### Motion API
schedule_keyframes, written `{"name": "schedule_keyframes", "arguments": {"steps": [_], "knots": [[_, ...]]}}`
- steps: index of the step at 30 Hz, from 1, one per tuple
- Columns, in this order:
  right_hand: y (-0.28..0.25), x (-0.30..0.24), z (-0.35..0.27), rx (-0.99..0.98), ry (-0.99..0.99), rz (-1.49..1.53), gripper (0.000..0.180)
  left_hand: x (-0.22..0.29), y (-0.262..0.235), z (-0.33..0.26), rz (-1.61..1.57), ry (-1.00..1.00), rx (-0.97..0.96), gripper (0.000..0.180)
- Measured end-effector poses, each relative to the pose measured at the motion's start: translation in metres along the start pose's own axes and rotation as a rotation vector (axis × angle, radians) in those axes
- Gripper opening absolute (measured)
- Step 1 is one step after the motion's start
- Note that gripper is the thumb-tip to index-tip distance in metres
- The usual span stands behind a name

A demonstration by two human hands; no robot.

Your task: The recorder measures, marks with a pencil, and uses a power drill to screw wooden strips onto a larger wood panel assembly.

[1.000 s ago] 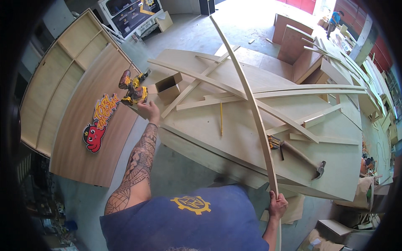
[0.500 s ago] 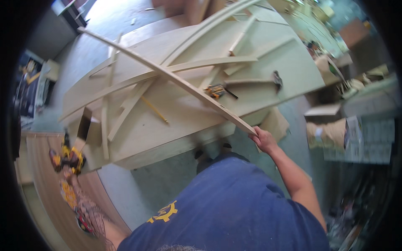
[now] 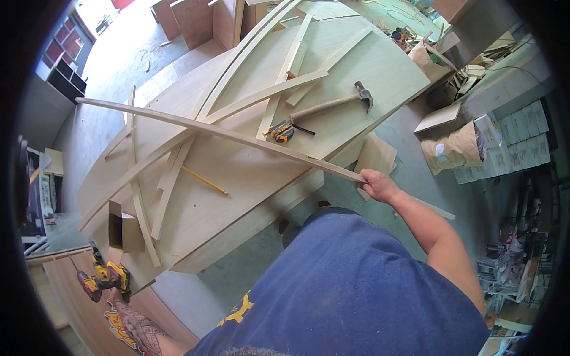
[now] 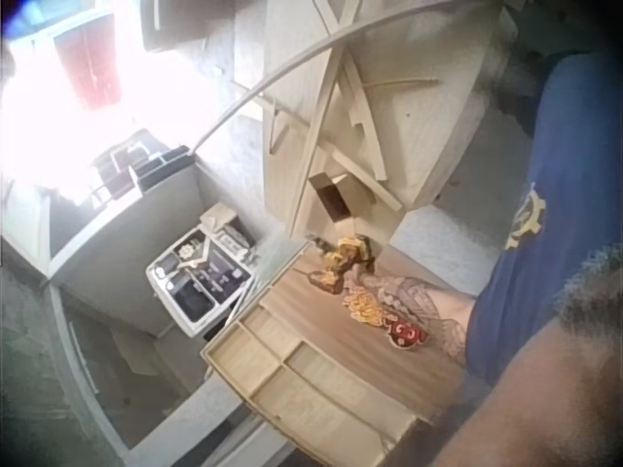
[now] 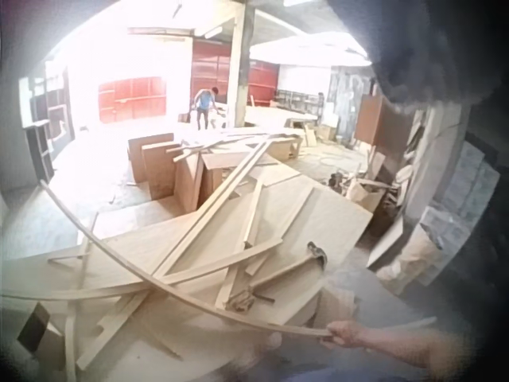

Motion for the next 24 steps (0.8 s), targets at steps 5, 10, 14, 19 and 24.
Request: {"name": "schedule_keyframes", "arguments": {"steps": [5,10,14,19,24], "knots": [[0.006,0.025,-0.021,-0.047,0.094,0.005,0.018,-0.002,-0.012,-0.039,-0.314,-0.124,-0.011,0.046],[-0.001,-0.021,0.007,0.119,-0.128,-0.012,0.04,-0.018,-0.018,-0.107,-0.605,-0.267,-0.045,0.047],[0.012,-0.044,0.038,0.146,-0.223,0.035,0.041,-0.046,-0.021,-0.171,-0.836,-0.402,-0.052,0.048],[0.025,-0.025,0.043,0.048,-0.131,0.125,0.03,-0.048,-0.034,-0.286,-1.193,-0.605,-0.079,0.038],[0.023,-0.012,0.04,-0.105,-0.115,0.263,0.02,0.043,-0.076,-0.414,-1.35,-0.608,0.256,0.037]]}}
Point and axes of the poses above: each hand's wrist, its own z-axis towards the middle knuckle, its own y-axis out of the palm, x = y × z, the point moved 7 cm from there along z, towards the middle knuckle, and after that the axes turned 6 degrees about -y, right-handed, at the moved point
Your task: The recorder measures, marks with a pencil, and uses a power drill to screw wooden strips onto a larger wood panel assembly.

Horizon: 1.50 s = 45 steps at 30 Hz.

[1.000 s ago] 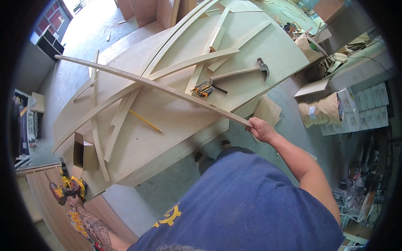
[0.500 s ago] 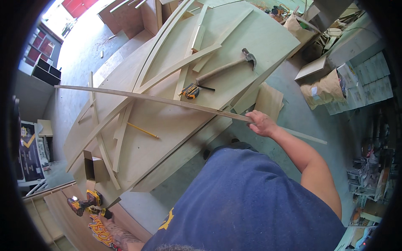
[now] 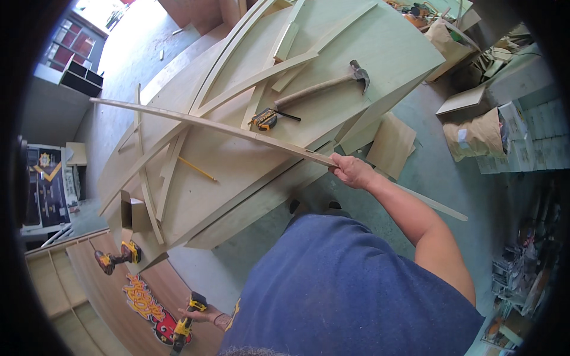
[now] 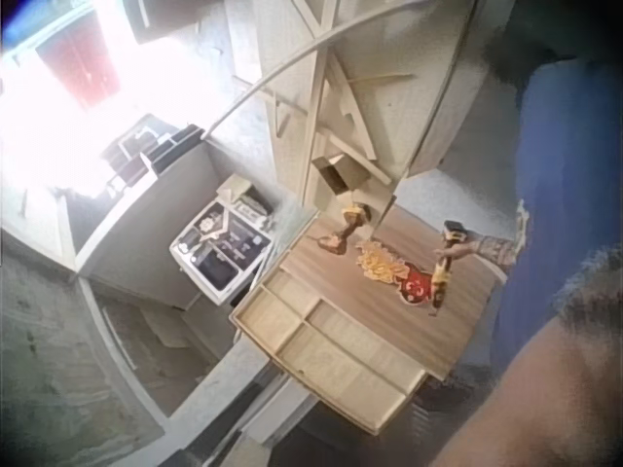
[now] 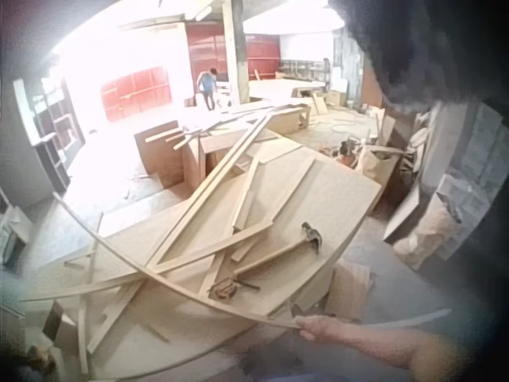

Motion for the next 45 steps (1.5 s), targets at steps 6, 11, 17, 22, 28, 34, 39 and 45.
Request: {"name": "schedule_keyframes", "arguments": {"steps": [6,11,17,22,28,34,39,45], "knots": [[-0.006,0.015,-0.009,-0.056,0.003,0.052,0.021,0.005,0.014,-0.119,0.276,0.224,0.014,0.05],[-0.007,0.031,-0.006,-0.074,-0.026,0.124,0.018,0.004,0.106,-0.199,0.201,0.089,-0.511,0.101],[-0.012,0.027,0.003,-0.129,-0.033,0.204,0.029,-0.063,0.211,-0.3,-0.084,-0.464,-0.924,0.086],[-0.007,0.036,0.008,-0.157,-0.026,0.215,0.029,-0.09,0.253,-0.346,0.464,-0.203,-1.174,0.054],[-0.003,0.038,0.007,-0.108,-0.046,0.14,0.031,-0.114,0.282,-0.381,1.072,0.108,-1.603,0.137],[-0.003,0.034,0.008,-0.067,-0.088,0.096,0.034,-0.135,0.285,-0.387,1.433,0.092,-1.756,0.129],[-0.001,0.038,0.008,-0.078,-0.037,0.053,0.035,-0.14,0.297,-0.387,1.56,0.122,-1.761,0.127],[-0.003,0.036,0.005,-0.063,-0.013,0.035,0.036,-0.143,0.308,-0.395,1.593,0.122,-1.787,0.126]]}}
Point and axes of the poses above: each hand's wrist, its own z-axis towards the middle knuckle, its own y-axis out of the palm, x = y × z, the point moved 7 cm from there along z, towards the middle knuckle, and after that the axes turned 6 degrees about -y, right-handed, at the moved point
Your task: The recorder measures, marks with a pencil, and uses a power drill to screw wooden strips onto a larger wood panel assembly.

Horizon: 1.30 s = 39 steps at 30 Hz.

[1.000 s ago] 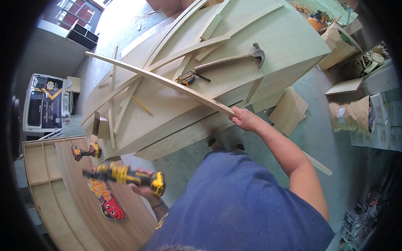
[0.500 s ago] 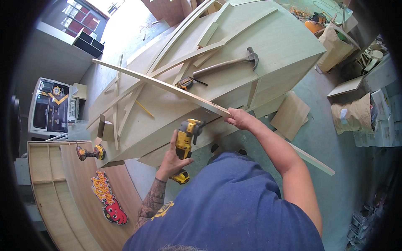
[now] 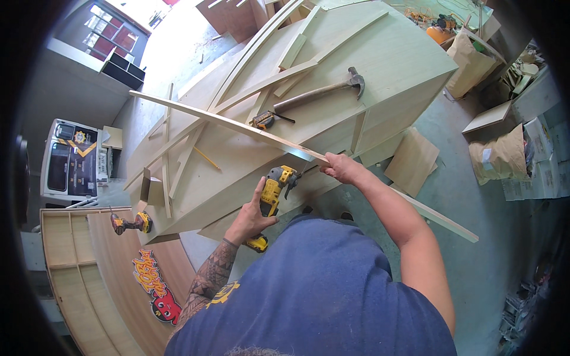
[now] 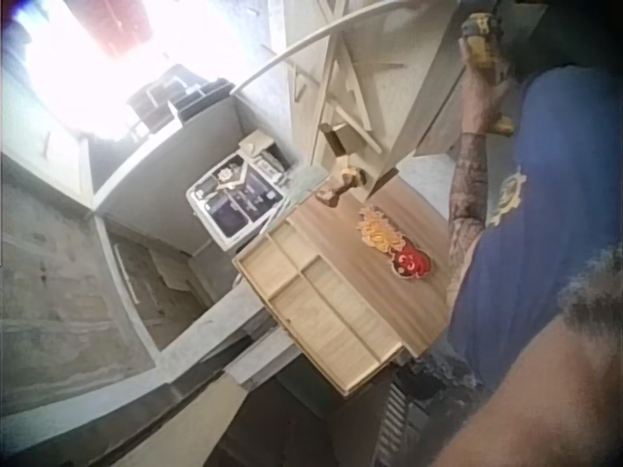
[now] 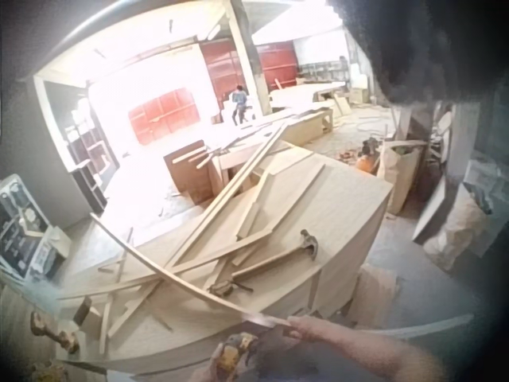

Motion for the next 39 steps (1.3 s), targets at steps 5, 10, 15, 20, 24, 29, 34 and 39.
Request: {"name": "schedule_keyframes", "arguments": {"steps": [5,10,15,20,24,29,34,39], "knots": [[-0.003,-0.007,-0.003,-0.011,0.023,-0.009,0.038,-0.001,-0.001,0.004,-0.003,-0.002,-0.012,0.126],[-0.003,-0.005,-0.003,-0.012,0.006,0.037,0.035,0.001,-0.003,0.006,0.001,-0.007,-0.03,0.125],[-0.001,-0.005,0.0,-0.005,-0.061,0.044,0.031,0.009,-0.009,0.004,0.041,-0.006,-0.021,0.125],[0.0,-0.002,0.002,-0.027,-0.054,0.015,0.029,0.021,-0.018,0.004,0.073,-0.006,-0.034,0.123],[-0.003,-0.008,-0.001,-0.014,-0.095,0.006,0.029,0.028,-0.022,0.002,0.091,-0.044,-0.057,0.123],[-0.005,-0.014,-0.004,-0.024,-0.046,-0.039,0.031,0.031,-0.023,0.002,0.105,-0.024,-0.06,0.124],[-0.008,-0.017,-0.007,-0.001,-0.062,-0.047,0.03,0.039,-0.025,0.002,0.109,0.02,-0.061,0.125],[-0.01,-0.021,-0.014,-0.028,0.007,-0.074,0.028,0.045,-0.028,-0.001,0.099,-0.05,-0.084,0.125]]}}
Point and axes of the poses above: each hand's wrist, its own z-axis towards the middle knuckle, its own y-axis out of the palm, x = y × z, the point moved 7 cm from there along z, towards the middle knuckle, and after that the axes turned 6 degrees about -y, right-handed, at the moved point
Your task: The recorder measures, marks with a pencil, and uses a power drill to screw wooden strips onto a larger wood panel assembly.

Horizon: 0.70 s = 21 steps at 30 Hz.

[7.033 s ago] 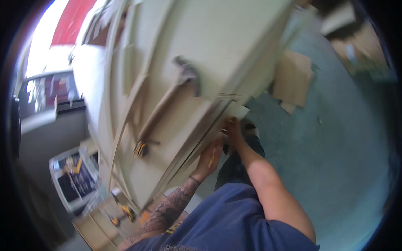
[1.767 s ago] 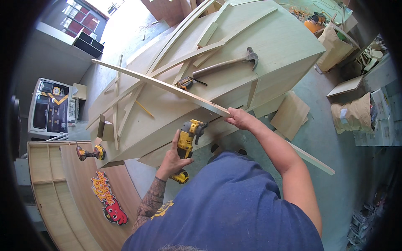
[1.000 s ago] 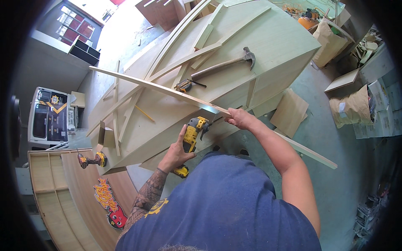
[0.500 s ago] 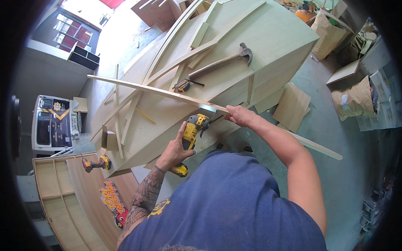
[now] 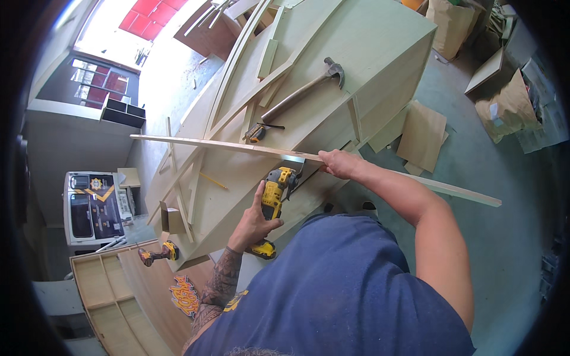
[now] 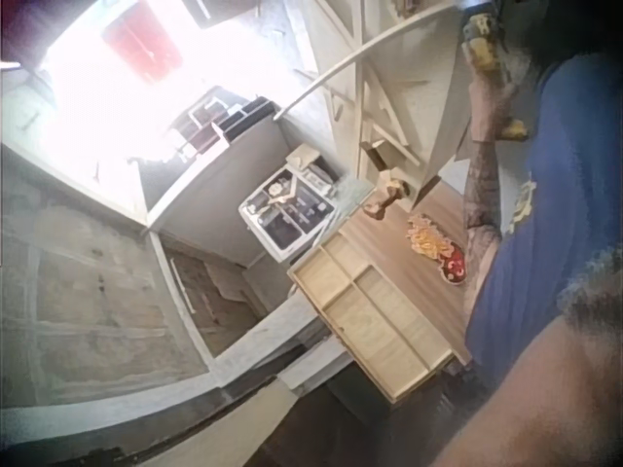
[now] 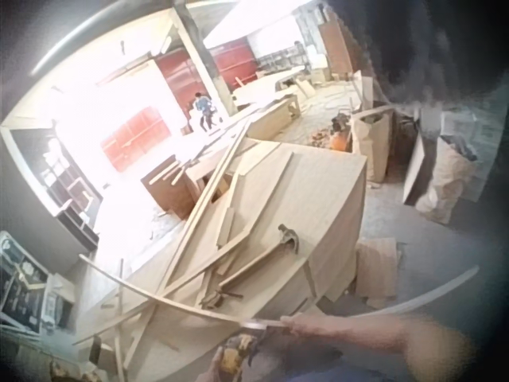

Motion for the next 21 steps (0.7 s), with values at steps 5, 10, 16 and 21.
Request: {"name": "schedule_keyframes", "arguments": {"steps": [5,10,16,21], "knots": [[0.002,0.001,0.0,0.008,0.012,0.007,0.026,0.006,-0.006,-0.001,0.065,-0.021,0.011,0.123],[0.006,0.005,0.001,0.006,0.019,0.008,0.025,0.012,-0.012,0.001,0.122,-0.01,0.018,0.121],[0.004,0.005,0.001,0.013,0.007,0.008,0.026,0.018,-0.012,-0.001,0.109,-0.079,-0.048,0.124],[0.005,0.006,0.002,-0.034,0.01,0.02,0.027,0.012,-0.009,0.003,0.142,-0.026,0.006,0.12]]}}
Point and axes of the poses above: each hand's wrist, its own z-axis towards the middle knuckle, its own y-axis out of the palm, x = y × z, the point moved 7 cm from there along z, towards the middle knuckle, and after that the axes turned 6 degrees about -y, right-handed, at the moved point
